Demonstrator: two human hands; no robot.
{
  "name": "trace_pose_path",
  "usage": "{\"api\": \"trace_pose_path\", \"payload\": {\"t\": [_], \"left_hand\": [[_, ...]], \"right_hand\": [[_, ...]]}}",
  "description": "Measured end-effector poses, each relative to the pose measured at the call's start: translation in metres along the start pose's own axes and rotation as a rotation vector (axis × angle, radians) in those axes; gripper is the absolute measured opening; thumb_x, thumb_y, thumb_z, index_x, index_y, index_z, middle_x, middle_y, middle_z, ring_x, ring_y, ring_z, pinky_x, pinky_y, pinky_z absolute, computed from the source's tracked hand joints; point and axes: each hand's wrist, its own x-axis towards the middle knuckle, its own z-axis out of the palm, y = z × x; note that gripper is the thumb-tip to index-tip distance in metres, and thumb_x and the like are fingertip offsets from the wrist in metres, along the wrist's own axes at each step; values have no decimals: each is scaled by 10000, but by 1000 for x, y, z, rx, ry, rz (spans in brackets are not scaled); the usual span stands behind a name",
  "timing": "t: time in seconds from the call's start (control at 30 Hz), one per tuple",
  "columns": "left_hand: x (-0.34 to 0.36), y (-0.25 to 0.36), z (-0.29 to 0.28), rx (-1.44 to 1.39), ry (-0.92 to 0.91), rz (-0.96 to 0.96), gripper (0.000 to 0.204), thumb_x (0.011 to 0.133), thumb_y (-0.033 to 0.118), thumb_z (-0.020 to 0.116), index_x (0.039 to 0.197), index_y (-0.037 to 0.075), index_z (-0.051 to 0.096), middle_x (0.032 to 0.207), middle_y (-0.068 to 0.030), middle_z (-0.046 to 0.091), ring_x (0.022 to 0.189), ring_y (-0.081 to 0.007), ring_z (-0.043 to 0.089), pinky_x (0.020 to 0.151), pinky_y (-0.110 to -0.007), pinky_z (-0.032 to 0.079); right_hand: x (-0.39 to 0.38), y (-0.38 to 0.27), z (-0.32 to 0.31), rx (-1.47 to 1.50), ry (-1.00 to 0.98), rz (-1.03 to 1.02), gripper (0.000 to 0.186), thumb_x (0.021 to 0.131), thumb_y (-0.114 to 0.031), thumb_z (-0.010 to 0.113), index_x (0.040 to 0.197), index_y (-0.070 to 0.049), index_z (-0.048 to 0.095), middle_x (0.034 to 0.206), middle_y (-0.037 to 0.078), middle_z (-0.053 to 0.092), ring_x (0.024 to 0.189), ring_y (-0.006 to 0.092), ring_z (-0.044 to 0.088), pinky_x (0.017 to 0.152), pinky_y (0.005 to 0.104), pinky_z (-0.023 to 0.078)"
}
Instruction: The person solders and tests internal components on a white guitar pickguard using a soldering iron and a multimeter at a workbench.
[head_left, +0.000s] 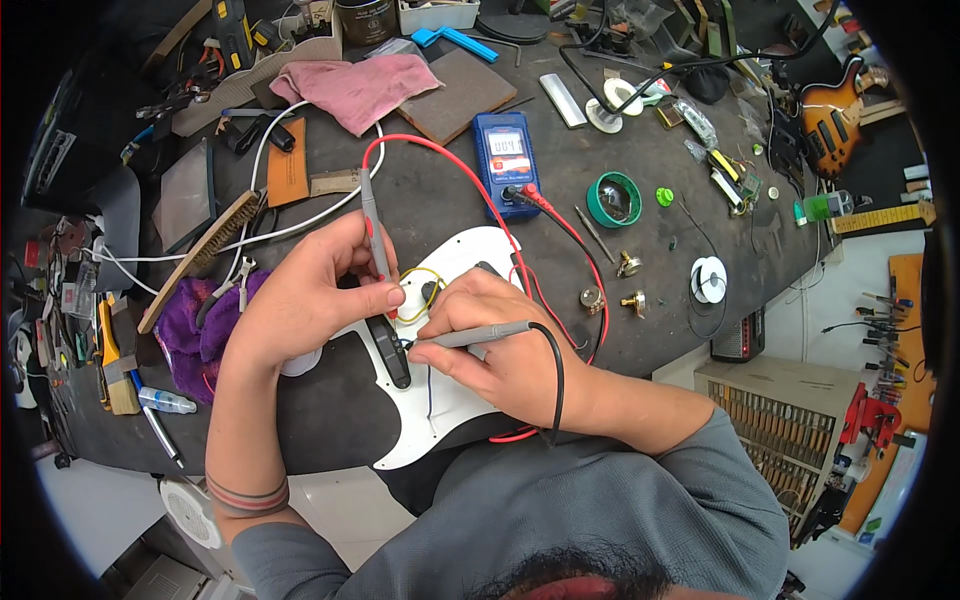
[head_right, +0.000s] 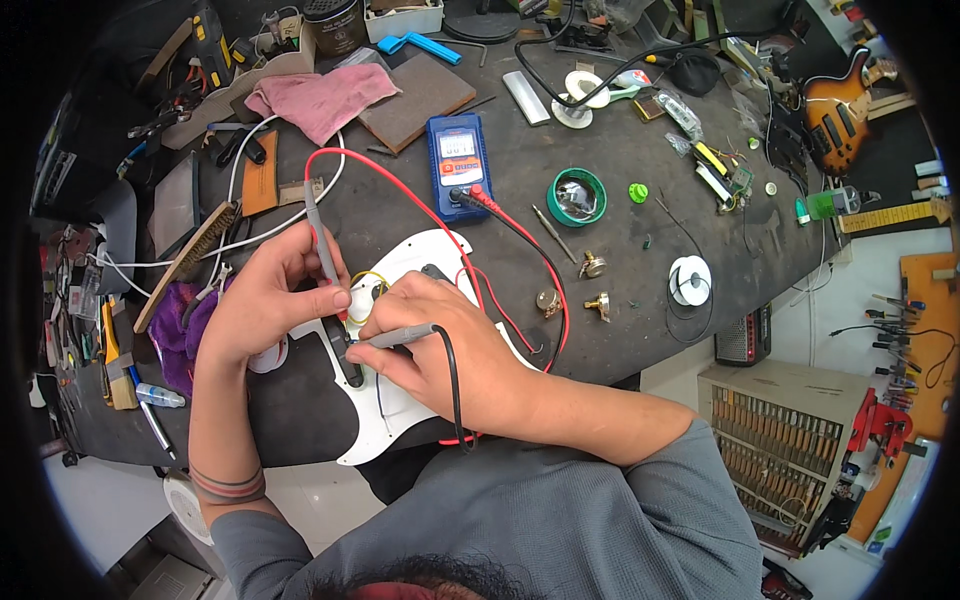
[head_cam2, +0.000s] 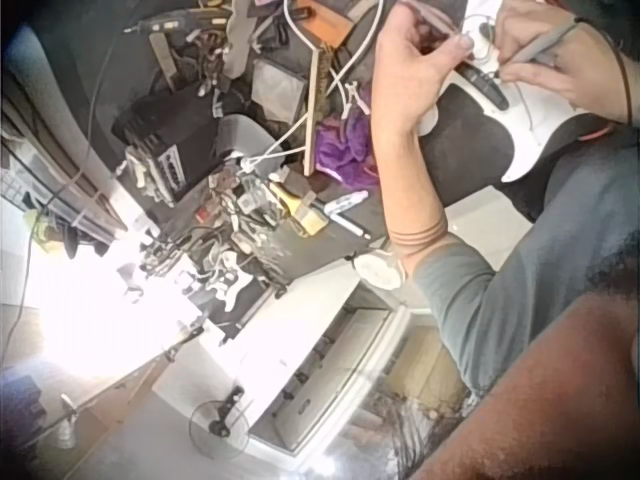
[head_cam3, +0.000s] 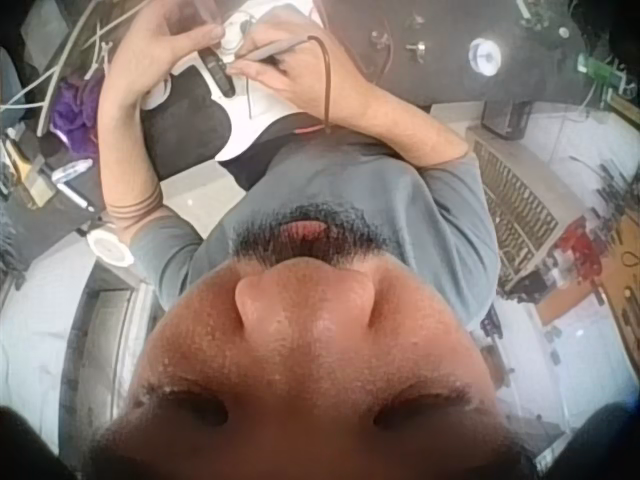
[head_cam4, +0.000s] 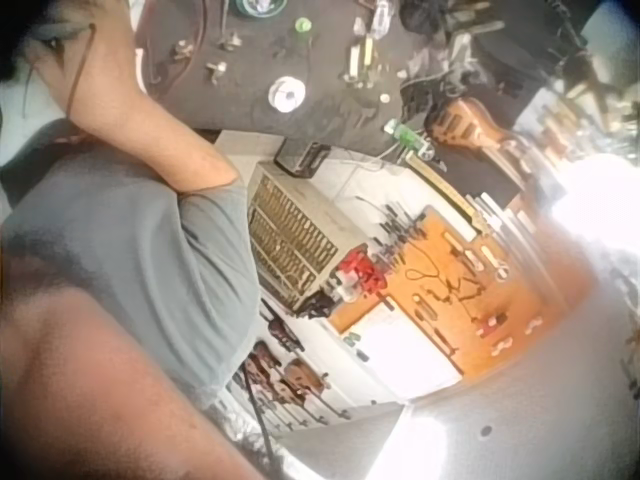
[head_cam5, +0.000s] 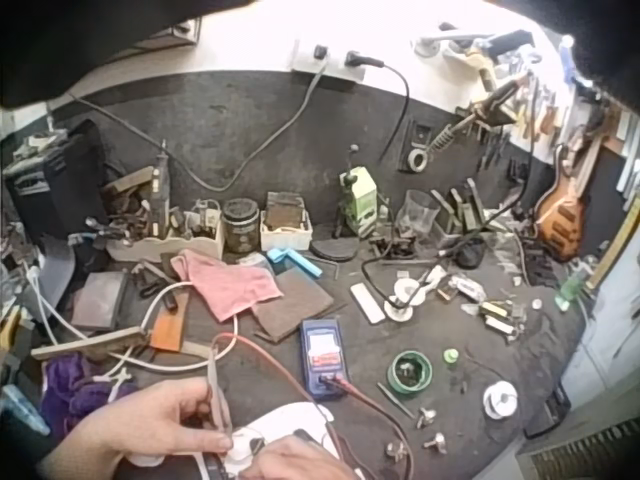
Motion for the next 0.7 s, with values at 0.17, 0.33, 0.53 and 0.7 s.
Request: {"api": "trace_pose_path", "payload": {"t": [0.17,0.33,0.53,0.7], "left_hand": [[0,-1,1,-11,4,2,263,943,-5,795,1119,16,602,975,-46,685,916,-127,688,812,-300,567],[1,-3,0,-10,-7,11,263,941,-5,795,1116,18,600,979,-44,685,914,-124,685,811,-301,568],[1,-3,0,-26,-6,16,268,938,-7,798,1115,21,599,973,-40,682,905,-122,684,805,-297,567],[1,-2,-1,-6,-18,12,272,934,-19,791,1120,18,596,980,-34,676,912,-117,681,804,-295,565]], "right_hand": [[-1,0,0,-5,5,22,194,925,-227,844,958,-73,730,957,123,667,960,333,648,858,440,522],[-1,0,0,-16,2,28,194,920,-227,848,956,-71,738,959,124,668,965,333,650,862,439,525],[-1,-2,0,-15,-5,31,192,919,-225,846,946,-68,739,944,114,677,975,325,651,866,438,527],[-1,-1,0,-19,2,17,191,919,-225,847,951,-71,739,951,118,673,978,328,649,869,438,526]]}}
